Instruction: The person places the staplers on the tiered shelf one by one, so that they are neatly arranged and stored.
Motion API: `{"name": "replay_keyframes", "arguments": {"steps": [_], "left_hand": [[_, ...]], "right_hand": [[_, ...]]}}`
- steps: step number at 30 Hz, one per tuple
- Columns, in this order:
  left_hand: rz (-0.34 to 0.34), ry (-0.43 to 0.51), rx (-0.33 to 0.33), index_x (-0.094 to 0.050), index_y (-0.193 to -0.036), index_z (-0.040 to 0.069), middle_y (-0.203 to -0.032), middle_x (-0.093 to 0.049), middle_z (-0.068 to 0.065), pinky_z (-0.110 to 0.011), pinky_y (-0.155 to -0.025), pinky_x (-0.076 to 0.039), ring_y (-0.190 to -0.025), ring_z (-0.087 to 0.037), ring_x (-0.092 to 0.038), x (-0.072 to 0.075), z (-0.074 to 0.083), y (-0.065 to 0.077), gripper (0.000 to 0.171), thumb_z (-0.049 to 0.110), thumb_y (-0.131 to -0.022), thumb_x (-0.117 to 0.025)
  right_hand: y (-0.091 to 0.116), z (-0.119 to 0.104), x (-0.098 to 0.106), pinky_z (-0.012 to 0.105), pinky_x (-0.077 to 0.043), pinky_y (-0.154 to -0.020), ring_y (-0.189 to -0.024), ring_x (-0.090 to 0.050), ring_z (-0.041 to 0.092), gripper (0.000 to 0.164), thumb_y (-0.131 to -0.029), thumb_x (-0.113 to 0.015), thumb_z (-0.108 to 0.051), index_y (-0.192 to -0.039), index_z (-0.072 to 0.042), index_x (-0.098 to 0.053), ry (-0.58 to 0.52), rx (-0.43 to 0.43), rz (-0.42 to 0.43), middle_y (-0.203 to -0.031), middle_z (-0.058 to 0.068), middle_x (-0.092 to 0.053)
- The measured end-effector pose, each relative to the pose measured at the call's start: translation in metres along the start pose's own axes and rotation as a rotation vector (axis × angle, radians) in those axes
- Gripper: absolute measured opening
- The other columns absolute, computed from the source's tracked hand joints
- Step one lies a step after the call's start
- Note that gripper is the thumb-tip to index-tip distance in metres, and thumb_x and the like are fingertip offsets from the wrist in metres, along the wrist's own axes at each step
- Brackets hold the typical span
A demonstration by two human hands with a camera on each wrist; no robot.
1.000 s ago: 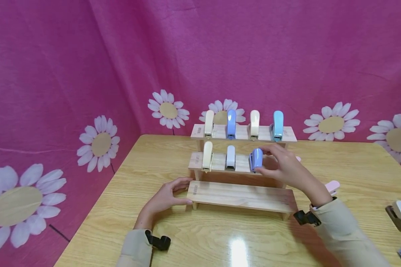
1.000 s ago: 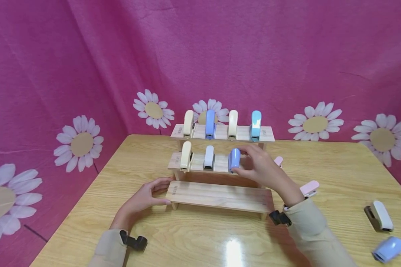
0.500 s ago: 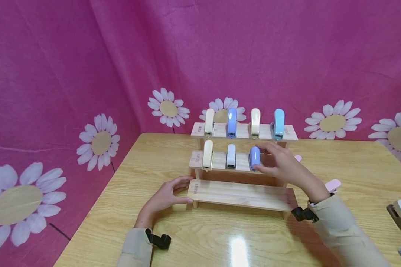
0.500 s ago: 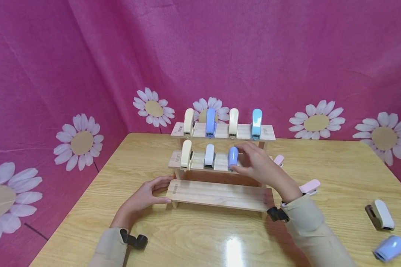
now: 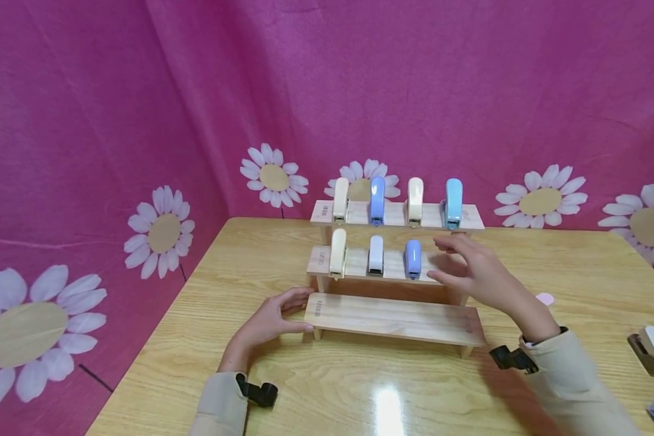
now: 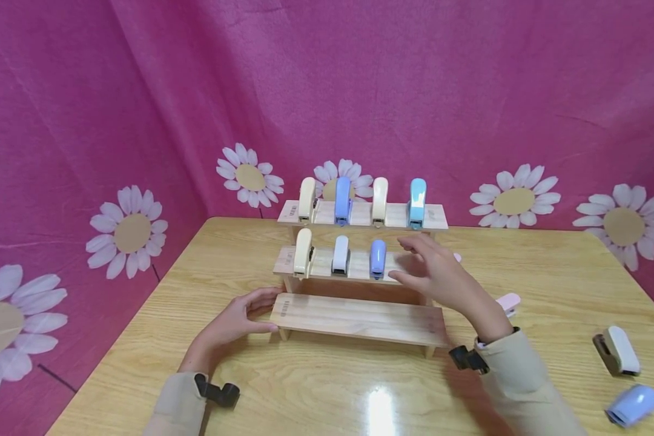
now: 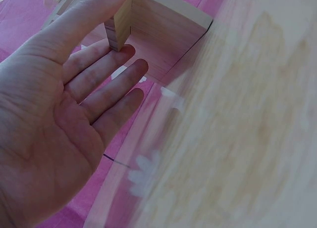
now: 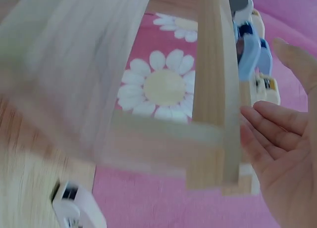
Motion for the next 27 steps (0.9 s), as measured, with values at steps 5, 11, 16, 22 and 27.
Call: {"name": "replay_keyframes", "arguments": {"steps": [5, 11, 16, 22, 27], "left_hand": [[0.003, -0.014, 0.009, -0.043, -0.140, 0.012, -0.140, -0.049, -0.002, -0.041, -0.108, -0.038, -0.129, -0.022, -0.047, 0.000, -0.001, 0.000, 0.077, 0.034, -0.074, -0.078], [0.009, -0.003, 0.008, -0.044, -0.139, 0.015, -0.140, -0.049, -0.001, -0.040, -0.109, -0.038, -0.129, -0.022, -0.046, -0.001, -0.001, 0.000, 0.076, 0.033, -0.074, -0.079], [0.012, 0.018, 0.008, -0.044, -0.139, 0.016, -0.139, -0.050, -0.007, -0.041, -0.109, -0.038, -0.130, -0.026, -0.046, 0.000, -0.003, 0.001, 0.075, 0.029, -0.074, -0.079], [0.012, 0.020, 0.035, -0.042, -0.140, 0.015, -0.139, -0.049, -0.010, -0.043, -0.110, -0.036, -0.131, -0.027, -0.044, 0.000, -0.004, 0.002, 0.074, 0.024, -0.075, -0.078], [0.002, 0.037, 0.039, -0.041, -0.140, 0.007, -0.138, -0.049, -0.014, -0.047, -0.110, -0.035, -0.130, -0.031, -0.044, -0.001, 0.011, 0.005, 0.074, 0.019, -0.076, -0.078]], "right_hand": [[0.017, 0.012, 0.014, 0.056, -0.047, -0.089, -0.115, -0.053, 0.031, 0.055, -0.077, -0.077, -0.026, -0.125, -0.007, -0.055, 0.003, -0.074, 0.017, -0.126, 0.012, -0.056], [0.040, 0.028, 0.032, 0.048, -0.047, -0.082, -0.103, -0.057, 0.025, 0.060, -0.075, -0.078, -0.022, -0.127, -0.006, -0.054, 0.079, -0.098, 0.081, -0.117, 0.011, -0.061], [0.059, 0.048, 0.041, 0.053, -0.046, -0.078, -0.100, -0.058, 0.033, 0.061, -0.074, -0.079, -0.022, -0.126, -0.003, -0.053, 0.098, -0.136, 0.098, -0.114, 0.016, -0.061], [0.085, 0.080, 0.047, 0.057, -0.043, -0.078, -0.102, -0.054, 0.038, 0.059, -0.078, -0.076, -0.026, -0.123, 0.002, -0.052, 0.096, -0.282, 0.074, -0.113, 0.023, -0.059], [0.103, 0.103, 0.049, 0.063, -0.042, -0.078, -0.102, -0.051, 0.047, 0.063, -0.082, -0.072, -0.030, -0.124, 0.009, -0.048, 0.102, -0.370, 0.026, -0.114, 0.031, -0.055]]}}
Point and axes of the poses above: each hand's wrist, its own y-axis away from the middle knuckle, its own x-axis out of the back of the hand, z = x × y, the point moved 6 cm from there along -y, towards the middle knuckle
